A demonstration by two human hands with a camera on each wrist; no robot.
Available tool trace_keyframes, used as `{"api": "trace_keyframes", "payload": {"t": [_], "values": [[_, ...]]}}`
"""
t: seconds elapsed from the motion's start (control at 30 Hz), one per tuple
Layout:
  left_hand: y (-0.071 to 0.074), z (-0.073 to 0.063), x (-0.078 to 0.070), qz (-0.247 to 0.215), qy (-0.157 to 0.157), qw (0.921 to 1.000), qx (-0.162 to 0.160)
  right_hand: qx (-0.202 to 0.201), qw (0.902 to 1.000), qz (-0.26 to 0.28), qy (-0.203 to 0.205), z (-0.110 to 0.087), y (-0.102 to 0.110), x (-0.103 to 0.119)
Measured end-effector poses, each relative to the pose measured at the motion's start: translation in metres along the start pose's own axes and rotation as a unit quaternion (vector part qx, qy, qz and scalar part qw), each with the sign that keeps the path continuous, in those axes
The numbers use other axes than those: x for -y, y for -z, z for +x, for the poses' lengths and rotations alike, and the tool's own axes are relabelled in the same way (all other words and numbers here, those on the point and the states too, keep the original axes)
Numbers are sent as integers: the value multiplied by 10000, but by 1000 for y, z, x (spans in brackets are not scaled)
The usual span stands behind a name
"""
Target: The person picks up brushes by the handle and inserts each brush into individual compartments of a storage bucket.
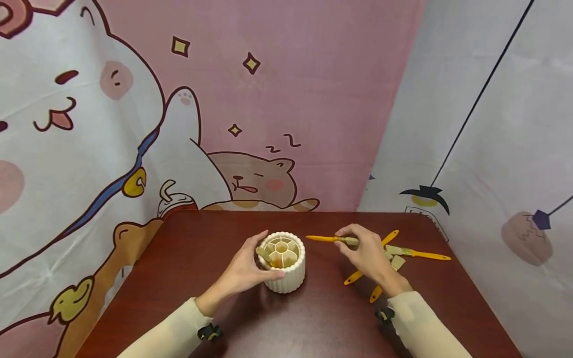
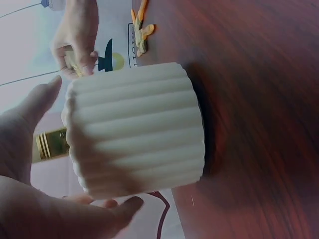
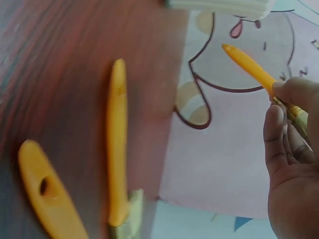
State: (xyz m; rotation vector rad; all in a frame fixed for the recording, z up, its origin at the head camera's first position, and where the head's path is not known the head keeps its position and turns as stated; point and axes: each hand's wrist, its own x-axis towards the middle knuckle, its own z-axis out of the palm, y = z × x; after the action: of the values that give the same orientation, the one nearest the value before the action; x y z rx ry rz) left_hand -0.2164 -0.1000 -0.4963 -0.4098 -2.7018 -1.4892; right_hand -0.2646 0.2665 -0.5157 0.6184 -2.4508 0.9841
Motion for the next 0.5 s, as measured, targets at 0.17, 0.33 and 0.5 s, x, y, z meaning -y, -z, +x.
{"api": "trace_keyframes", "payload": {"t": [0.17,0.33,0.5], "values": [[-2,0,-4,174,99,9997,-144,-271,9994,137,-184,1,9,17],[-3,0,-5,255,168,9994,-139,-396,9972,476,-425,-2,17,33],[-3,1,-8,244,185,9995,31,-554,9926,972,-475,-3,26,46]]}}
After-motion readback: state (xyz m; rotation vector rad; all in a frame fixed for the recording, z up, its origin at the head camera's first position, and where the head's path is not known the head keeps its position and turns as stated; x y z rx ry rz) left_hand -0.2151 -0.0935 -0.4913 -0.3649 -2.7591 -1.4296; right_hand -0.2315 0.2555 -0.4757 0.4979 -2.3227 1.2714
